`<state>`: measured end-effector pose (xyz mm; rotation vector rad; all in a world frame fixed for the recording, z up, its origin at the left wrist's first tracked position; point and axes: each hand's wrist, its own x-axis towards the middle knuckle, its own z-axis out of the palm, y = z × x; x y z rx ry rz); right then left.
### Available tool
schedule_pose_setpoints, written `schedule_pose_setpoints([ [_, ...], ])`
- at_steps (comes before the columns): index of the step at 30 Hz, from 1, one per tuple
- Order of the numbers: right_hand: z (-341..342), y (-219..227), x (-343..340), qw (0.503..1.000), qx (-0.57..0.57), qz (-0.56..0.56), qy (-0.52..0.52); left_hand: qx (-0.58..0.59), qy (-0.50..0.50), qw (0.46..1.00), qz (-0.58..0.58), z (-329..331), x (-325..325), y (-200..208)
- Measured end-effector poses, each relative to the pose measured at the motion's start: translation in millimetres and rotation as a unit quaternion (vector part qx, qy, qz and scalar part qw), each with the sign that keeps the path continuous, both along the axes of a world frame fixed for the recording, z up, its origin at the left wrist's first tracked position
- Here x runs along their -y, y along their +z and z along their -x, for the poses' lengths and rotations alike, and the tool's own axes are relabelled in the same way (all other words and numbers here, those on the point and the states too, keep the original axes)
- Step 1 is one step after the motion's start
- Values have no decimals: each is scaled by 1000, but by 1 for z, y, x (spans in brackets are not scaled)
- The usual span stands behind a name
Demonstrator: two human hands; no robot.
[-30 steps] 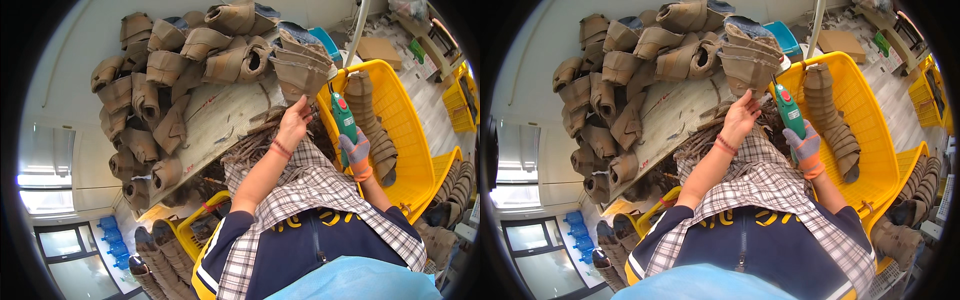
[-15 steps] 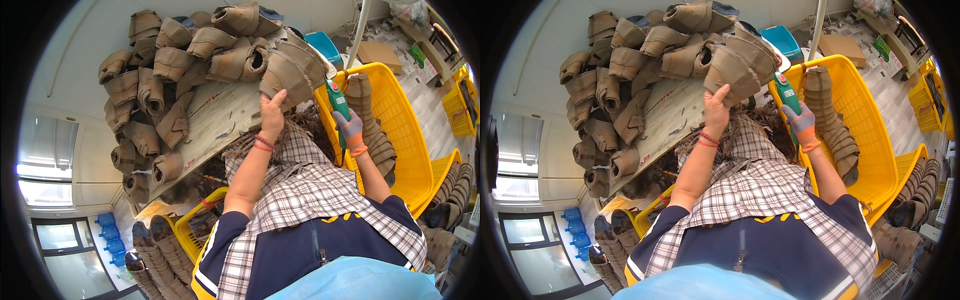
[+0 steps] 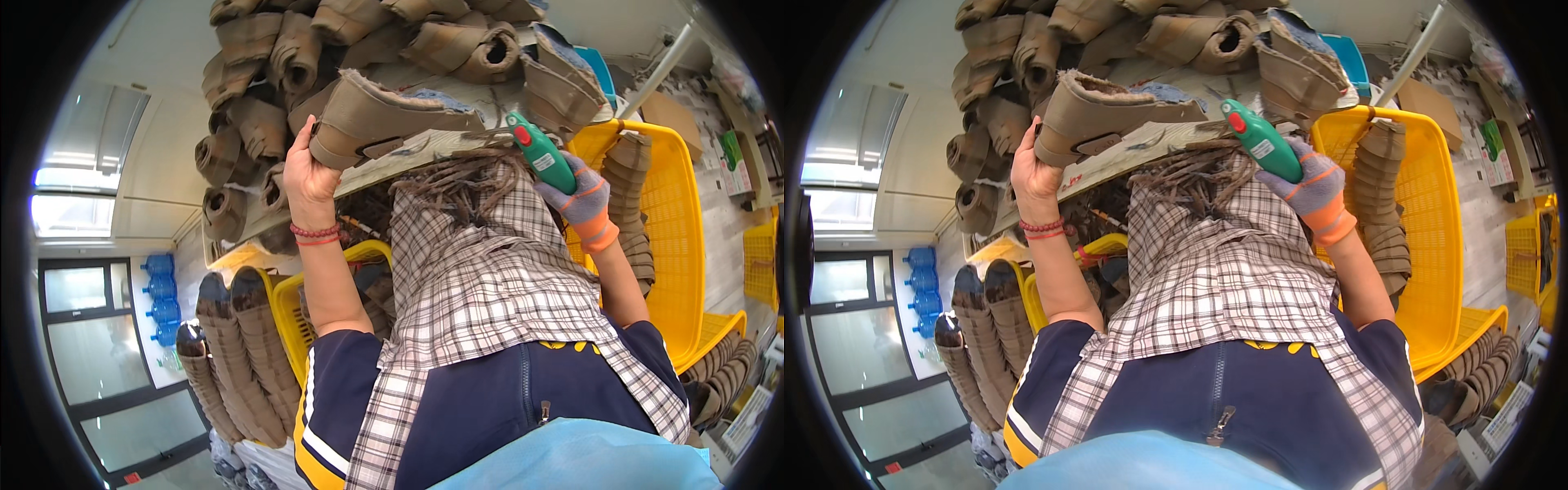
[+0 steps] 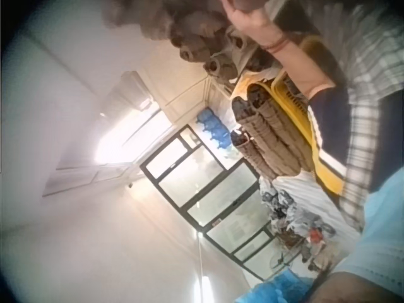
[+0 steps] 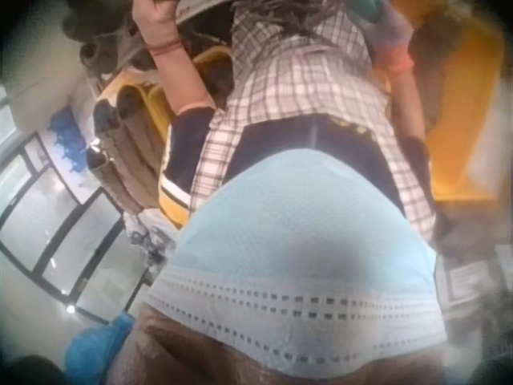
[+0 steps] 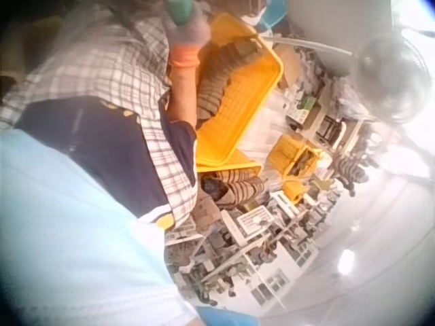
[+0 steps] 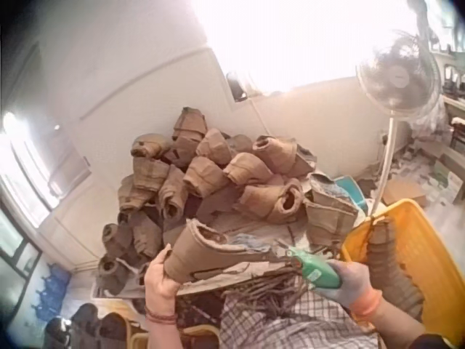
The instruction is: The person trims the interior lining of multiple brown shoes using scissors. They pick up each shoe from a pile, cut away excess material inside, and place the trimmed shoes into a yellow basket. The process is repeated for several shoes throughout the clip.
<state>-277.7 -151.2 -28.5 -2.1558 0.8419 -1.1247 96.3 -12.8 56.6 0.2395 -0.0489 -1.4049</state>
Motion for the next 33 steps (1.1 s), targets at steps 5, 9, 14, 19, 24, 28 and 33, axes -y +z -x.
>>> schedule_pose_setpoints([
  [5,-26,16,4,983,-91,150,58,-3,39,998,-41,-20,-30,-11],
  [9,-37,27,3,971,-94,203,84,-7,54,998,-26,-15,-38,-13],
  [14,-41,25,3,958,-97,252,97,-12,32,999,4,-18,-41,-26],
  [19,-44,29,0,959,-92,251,93,-33,19,999,-8,-4,-32,-27],
  [24,-48,40,-7,962,-77,237,107,-29,31,999,-23,16,-22,-22],
  [28,-54,41,-12,976,-28,183,119,72,110,991,-14,47,-19,-11],
  [33,-57,42,-16,987,-56,77,127,182,195,964,18,72,-18,-11],
])
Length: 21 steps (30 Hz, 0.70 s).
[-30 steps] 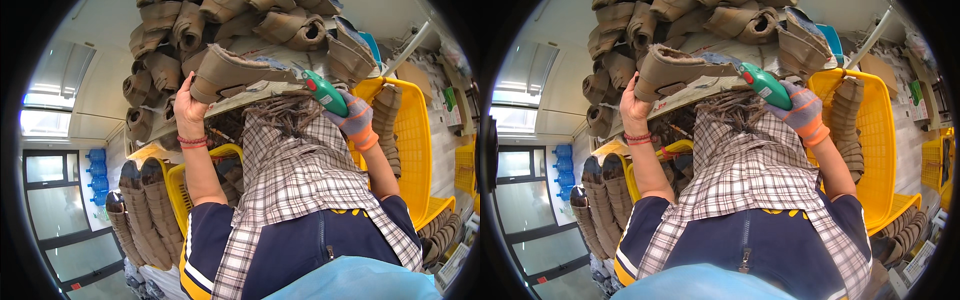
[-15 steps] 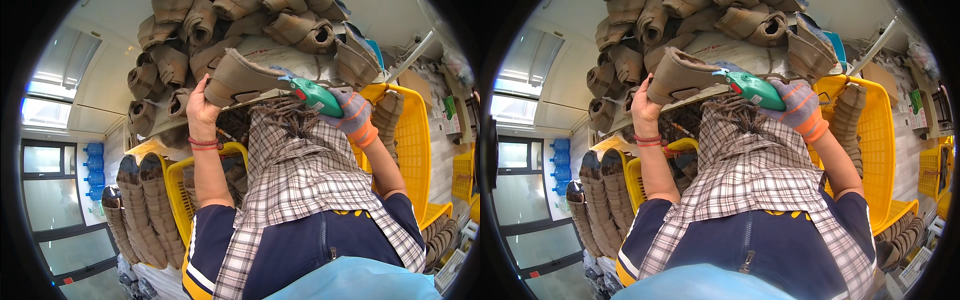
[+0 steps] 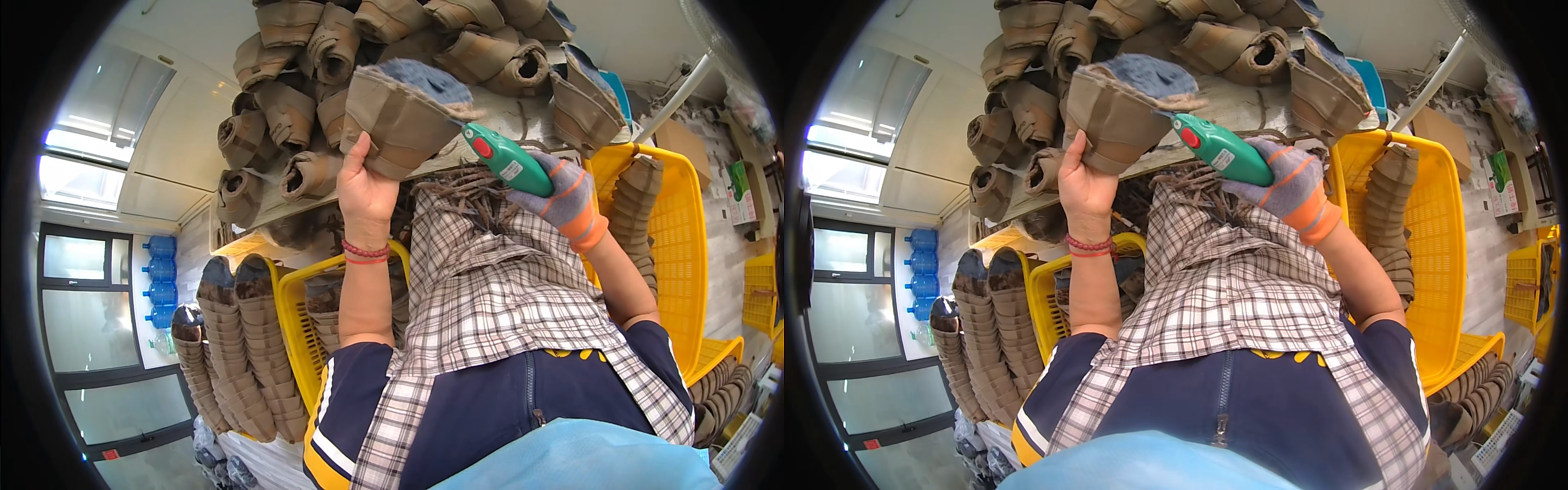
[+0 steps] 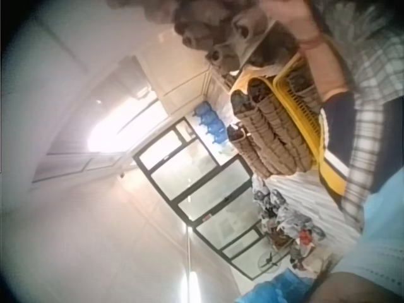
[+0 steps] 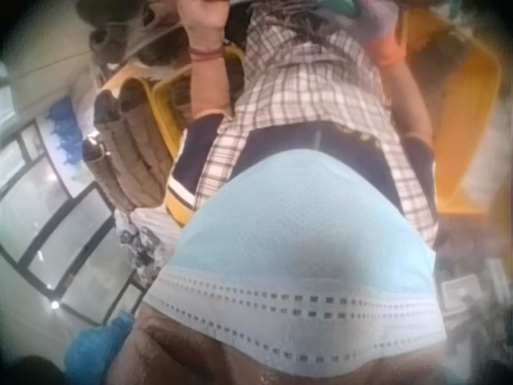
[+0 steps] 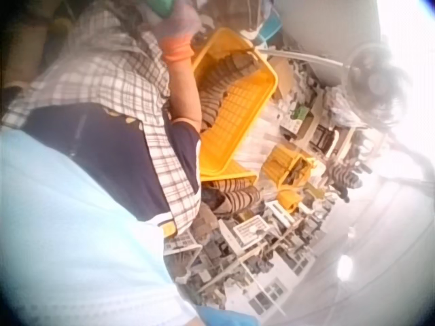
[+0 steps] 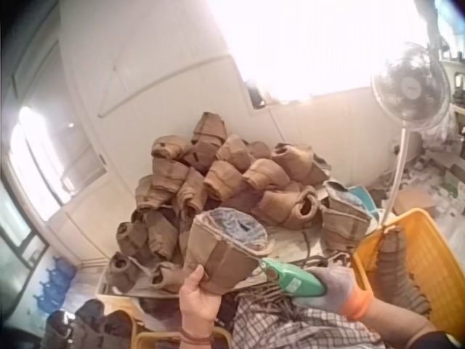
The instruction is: The person trims the interior lining of multiple brown shoes using scissors. They pick up each shoe from a pile, cut away excess material inside, and place the trimmed shoes into a yellow basket. The process is repeated for several shoes throughout the clip.
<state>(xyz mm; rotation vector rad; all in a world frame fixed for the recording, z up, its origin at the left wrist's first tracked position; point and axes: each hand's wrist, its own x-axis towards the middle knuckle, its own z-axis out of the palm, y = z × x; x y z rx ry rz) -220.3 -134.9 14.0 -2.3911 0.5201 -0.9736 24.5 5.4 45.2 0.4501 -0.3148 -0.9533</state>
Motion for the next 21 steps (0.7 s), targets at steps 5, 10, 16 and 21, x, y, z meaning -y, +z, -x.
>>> schedule_pose_setpoints([
  [5,-11,-1,-3,994,50,-100,23,165,47,985,16,17,1,-5],
  [10,-19,-1,-6,975,99,-195,49,251,45,967,-5,23,4,-12],
  [16,-25,-3,-4,958,107,-265,37,471,109,867,-122,21,5,-39],
  [21,-26,-2,0,958,86,-274,0,730,213,630,-156,16,9,-53],
])
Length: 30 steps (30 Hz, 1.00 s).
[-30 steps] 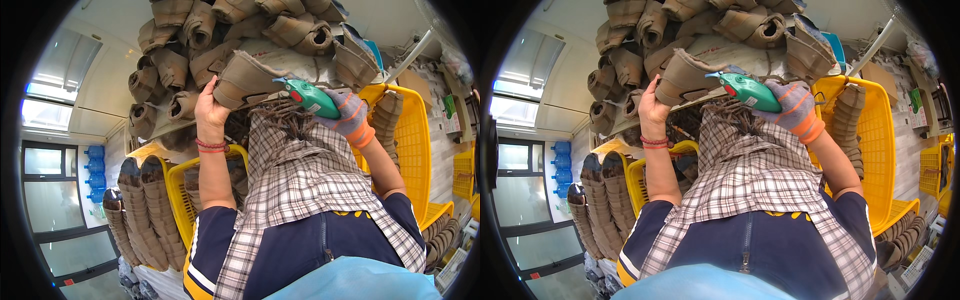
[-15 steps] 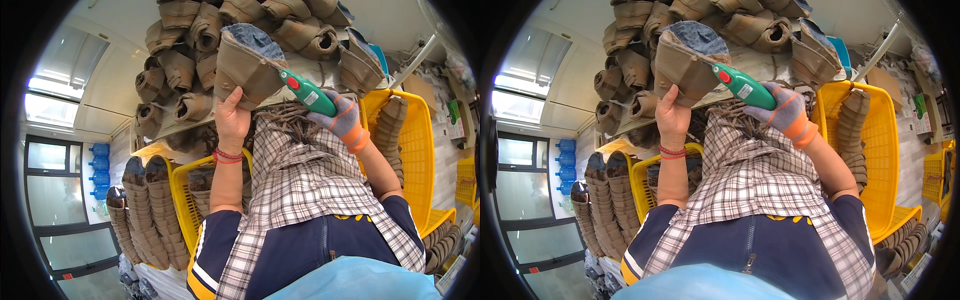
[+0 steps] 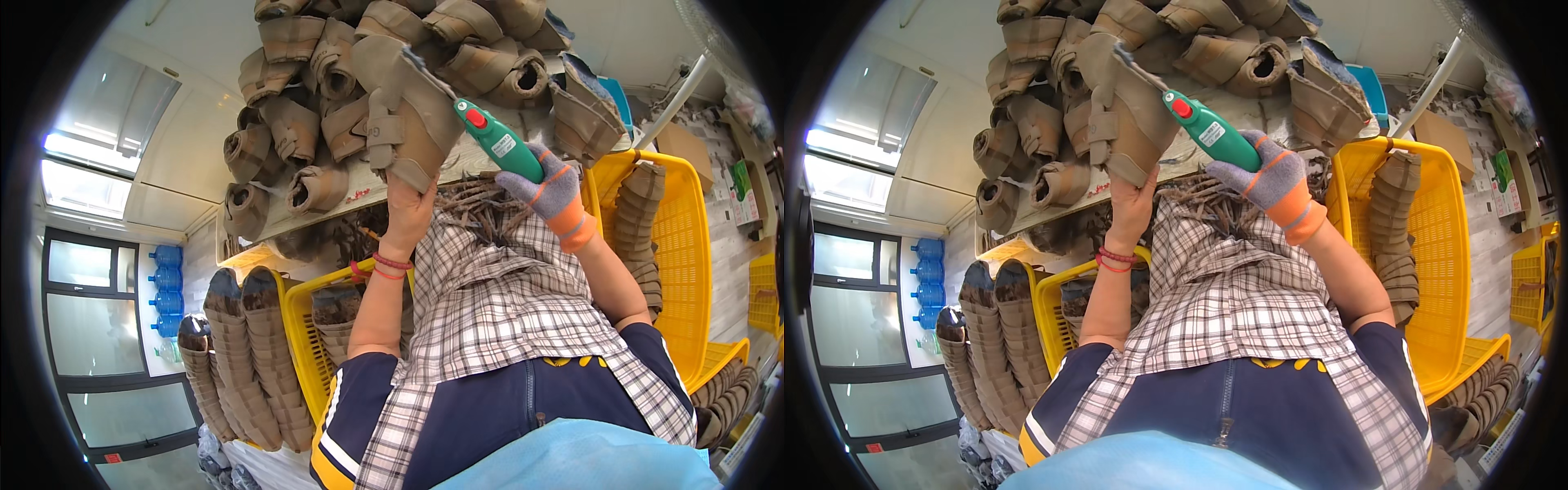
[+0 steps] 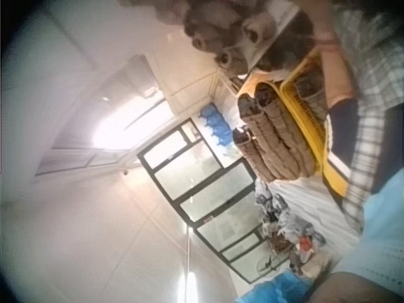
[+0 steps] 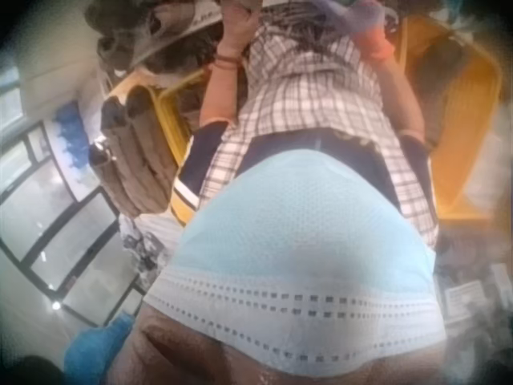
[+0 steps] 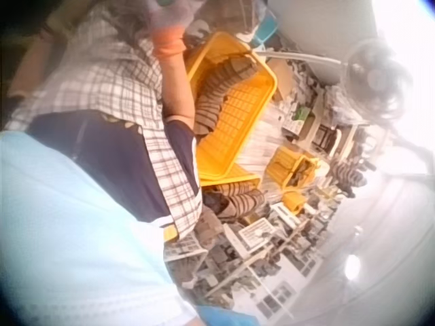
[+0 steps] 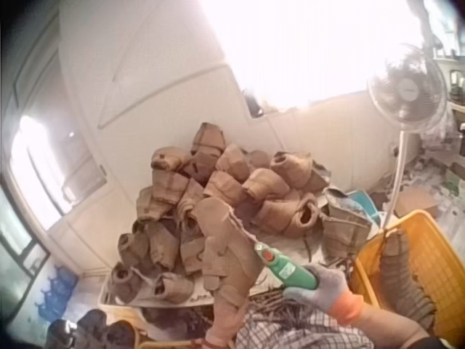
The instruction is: The person trims the interior lining of multiple brown shoes using scissors. They pick up each shoe from a pile, cut away excess material inside, and place the trimmed shoes into a yellow basket. The process is repeated for several shoes throughout the clip.
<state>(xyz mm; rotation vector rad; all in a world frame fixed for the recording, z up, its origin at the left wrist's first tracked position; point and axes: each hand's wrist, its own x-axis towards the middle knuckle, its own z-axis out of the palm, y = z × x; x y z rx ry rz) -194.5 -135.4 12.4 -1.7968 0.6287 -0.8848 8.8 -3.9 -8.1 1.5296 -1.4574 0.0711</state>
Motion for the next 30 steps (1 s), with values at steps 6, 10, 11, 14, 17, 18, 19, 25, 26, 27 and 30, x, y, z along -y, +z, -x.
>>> schedule_pose_setpoints([
  [6,1,4,6,999,-18,-15,-38,179,62,979,-79,5,-2,-14],
  [10,3,5,6,998,10,-49,-35,238,83,963,-94,9,-10,-25],
  [11,4,8,6,998,13,-57,-35,269,76,955,-103,9,-10,-27],
  [14,7,16,9,995,12,-92,-22,249,72,960,-109,14,-11,-31],
  [17,7,16,12,994,20,-104,-17,222,58,968,-103,13,-10,-29],
  [18,7,15,14,994,26,-102,-17,222,52,968,-100,13,-9,-27],
  [19,7,13,16,993,33,-109,-12,209,48,972,-100,15,-10,-26],
  [25,10,11,28,992,42,-116,4,51,-3,995,-81,25,-25,-23],
  [26,13,1,31,995,32,-93,-5,-24,-8,996,-80,22,-28,-34],
  [27,12,-6,36,997,30,-67,-11,-51,-4,996,-67,17,-27,-30],
  [30,27,-31,35,993,-24,-110,-42,-52,12,999,3,6,-14,6],
])
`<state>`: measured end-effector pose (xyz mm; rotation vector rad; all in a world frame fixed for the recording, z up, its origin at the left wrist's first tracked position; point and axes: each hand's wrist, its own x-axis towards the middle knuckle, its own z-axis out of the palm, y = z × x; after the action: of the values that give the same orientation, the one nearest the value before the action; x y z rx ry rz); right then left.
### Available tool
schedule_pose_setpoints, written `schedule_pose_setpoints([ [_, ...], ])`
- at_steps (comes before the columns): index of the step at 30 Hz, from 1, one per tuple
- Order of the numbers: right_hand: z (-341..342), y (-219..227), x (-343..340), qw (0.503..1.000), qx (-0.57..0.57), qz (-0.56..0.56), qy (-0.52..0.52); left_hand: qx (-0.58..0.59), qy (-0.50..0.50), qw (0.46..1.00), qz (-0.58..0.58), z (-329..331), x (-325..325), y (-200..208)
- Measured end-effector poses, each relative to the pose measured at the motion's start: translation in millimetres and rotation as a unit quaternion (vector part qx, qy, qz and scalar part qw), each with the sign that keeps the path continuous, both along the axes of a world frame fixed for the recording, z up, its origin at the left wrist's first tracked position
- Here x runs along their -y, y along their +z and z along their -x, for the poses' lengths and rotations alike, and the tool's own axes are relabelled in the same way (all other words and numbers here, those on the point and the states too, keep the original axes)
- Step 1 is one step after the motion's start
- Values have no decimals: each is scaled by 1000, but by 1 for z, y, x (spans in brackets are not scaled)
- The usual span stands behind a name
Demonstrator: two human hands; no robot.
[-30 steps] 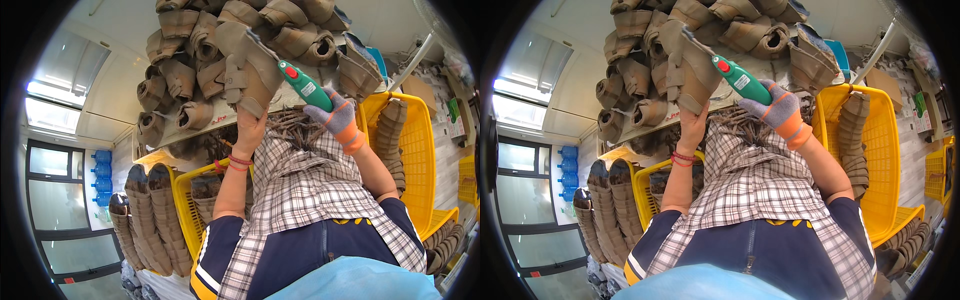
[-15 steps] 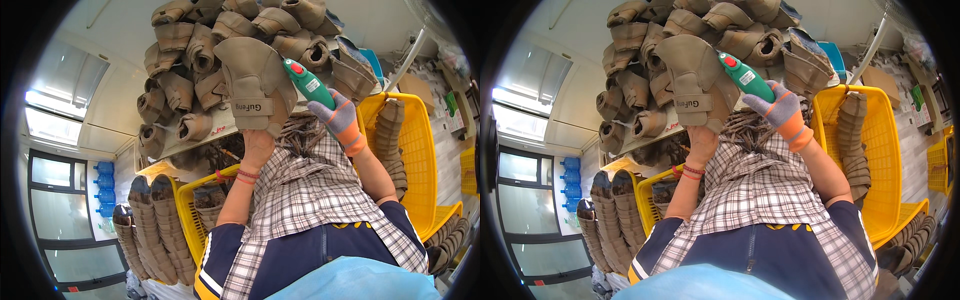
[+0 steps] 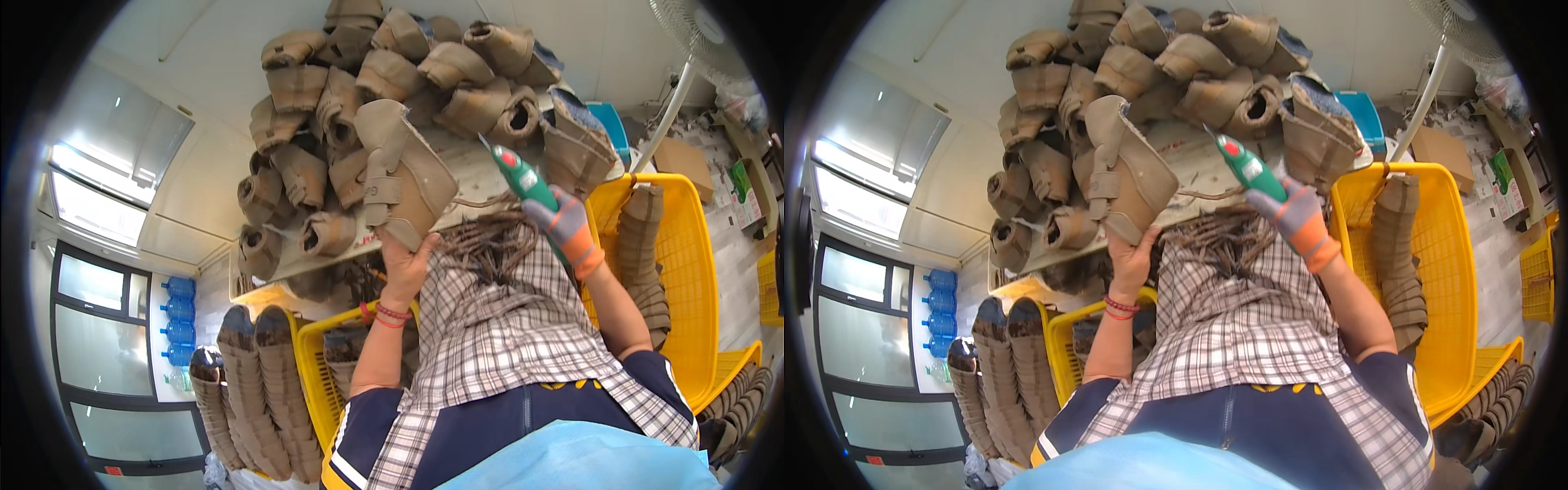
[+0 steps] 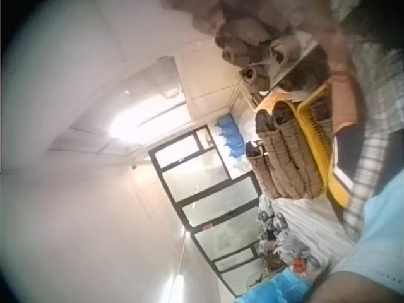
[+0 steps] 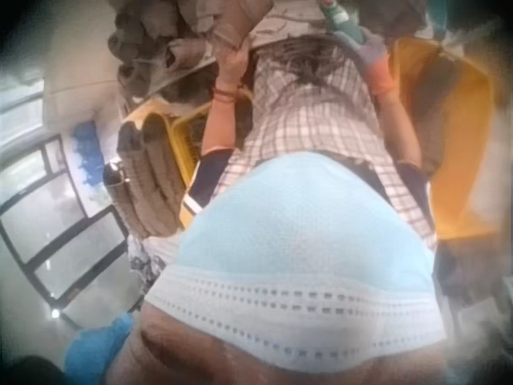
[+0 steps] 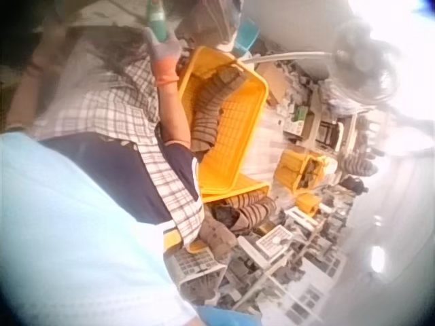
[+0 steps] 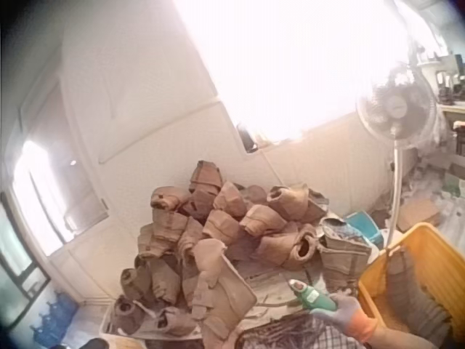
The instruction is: The person trims the interior lining of multiple brown shoes using scissors. They pick up each shoe from a pile, cut away excess material inside, and place the trimmed shoes into a yellow basket. The process is repeated for several shoes throughout the clip.
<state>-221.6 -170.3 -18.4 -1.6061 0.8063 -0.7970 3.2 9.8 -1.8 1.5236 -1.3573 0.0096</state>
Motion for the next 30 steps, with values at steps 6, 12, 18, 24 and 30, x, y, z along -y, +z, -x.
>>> schedule_pose_setpoints([
  [6,37,-25,-19,993,-62,-96,12,278,68,947,148,-54,99,106],
  [12,59,-26,-25,989,-55,-138,-11,-249,-147,926,243,-112,275,179],
  [18,65,-36,-22,987,-59,-148,-29,-424,-135,894,59,-186,386,132],
  [24,73,-37,-18,981,-56,-181,-48,-43,289,952,90,-135,387,140],
  [30,69,-62,-22,984,-45,-170,-28,552,100,820,115,-99,366,123],
])
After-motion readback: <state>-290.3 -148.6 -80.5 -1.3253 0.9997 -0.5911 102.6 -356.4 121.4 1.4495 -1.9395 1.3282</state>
